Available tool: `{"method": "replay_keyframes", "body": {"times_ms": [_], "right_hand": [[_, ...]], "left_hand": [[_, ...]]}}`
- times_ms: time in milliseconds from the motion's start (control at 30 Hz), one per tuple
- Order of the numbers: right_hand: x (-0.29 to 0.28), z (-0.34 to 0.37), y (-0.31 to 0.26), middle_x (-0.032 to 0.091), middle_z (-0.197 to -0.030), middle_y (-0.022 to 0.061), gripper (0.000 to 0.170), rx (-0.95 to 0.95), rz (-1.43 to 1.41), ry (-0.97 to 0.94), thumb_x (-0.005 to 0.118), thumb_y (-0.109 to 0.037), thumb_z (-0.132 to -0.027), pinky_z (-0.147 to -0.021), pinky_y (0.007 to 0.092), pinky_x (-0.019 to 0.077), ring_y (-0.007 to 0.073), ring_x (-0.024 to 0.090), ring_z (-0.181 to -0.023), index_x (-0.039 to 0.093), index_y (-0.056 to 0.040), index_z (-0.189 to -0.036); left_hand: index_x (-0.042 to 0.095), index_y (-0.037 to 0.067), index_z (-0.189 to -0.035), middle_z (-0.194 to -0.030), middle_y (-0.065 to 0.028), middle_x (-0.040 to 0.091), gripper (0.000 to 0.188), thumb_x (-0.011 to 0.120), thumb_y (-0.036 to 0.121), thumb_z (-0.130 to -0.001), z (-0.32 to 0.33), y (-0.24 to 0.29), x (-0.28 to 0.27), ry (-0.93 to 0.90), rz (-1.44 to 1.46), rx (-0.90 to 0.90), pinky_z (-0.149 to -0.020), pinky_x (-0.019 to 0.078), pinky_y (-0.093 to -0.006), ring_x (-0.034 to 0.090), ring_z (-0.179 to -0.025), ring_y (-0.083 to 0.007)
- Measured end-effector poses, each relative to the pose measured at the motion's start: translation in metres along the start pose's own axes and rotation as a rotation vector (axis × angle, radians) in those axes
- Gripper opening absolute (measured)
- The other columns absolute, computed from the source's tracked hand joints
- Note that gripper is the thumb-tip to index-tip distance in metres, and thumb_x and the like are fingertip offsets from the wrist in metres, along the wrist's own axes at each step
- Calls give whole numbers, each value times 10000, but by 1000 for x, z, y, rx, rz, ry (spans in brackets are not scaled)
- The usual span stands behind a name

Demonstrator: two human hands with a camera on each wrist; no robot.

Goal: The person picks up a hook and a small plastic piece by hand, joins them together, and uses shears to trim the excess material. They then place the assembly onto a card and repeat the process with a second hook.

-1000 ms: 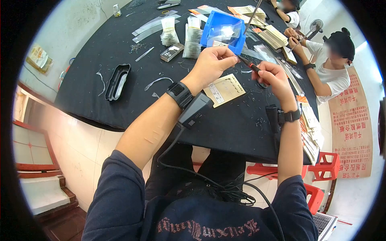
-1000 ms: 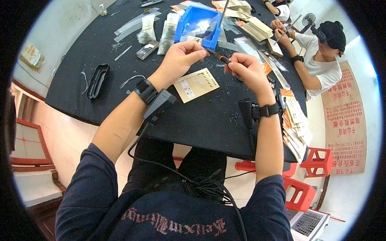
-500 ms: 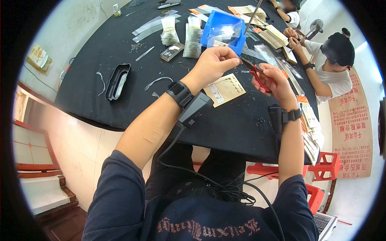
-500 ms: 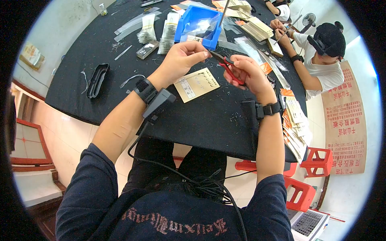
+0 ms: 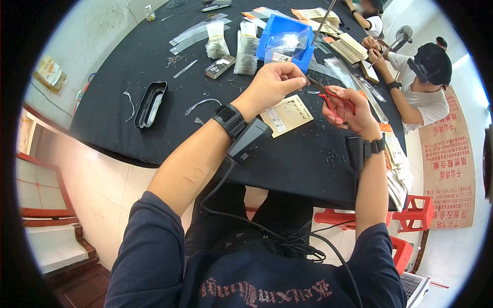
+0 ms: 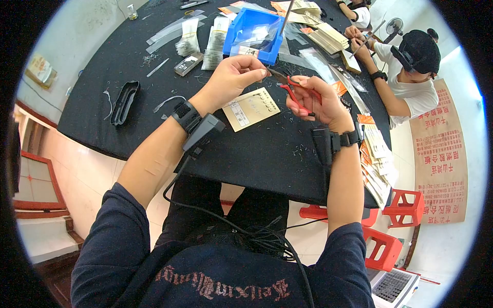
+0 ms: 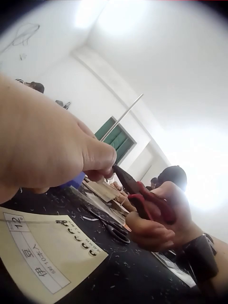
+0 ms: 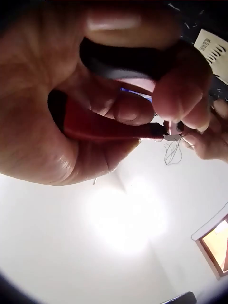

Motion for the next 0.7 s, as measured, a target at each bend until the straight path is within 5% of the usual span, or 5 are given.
{"method": "replay_keyframes", "body": {"times_ms": [700], "right_hand": [[-6,-4,14,482,-648,53,392,169,-393,-138,354,-376,-909,-311,158,307,47,377,-448,522,-44,-1033]], "left_hand": [[647,25,-953,-892,9,627,122,631,140,-915,-2,-7,-1,-23,77,3,-774,456,-218,558,-834,-54]]}}
Point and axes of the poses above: each hand's wrist, its own z-axis away from the middle knuckle, its own x-axis out of the palm, y = z × x, the point moved 4 cm from there along -z, towards the middle knuckle
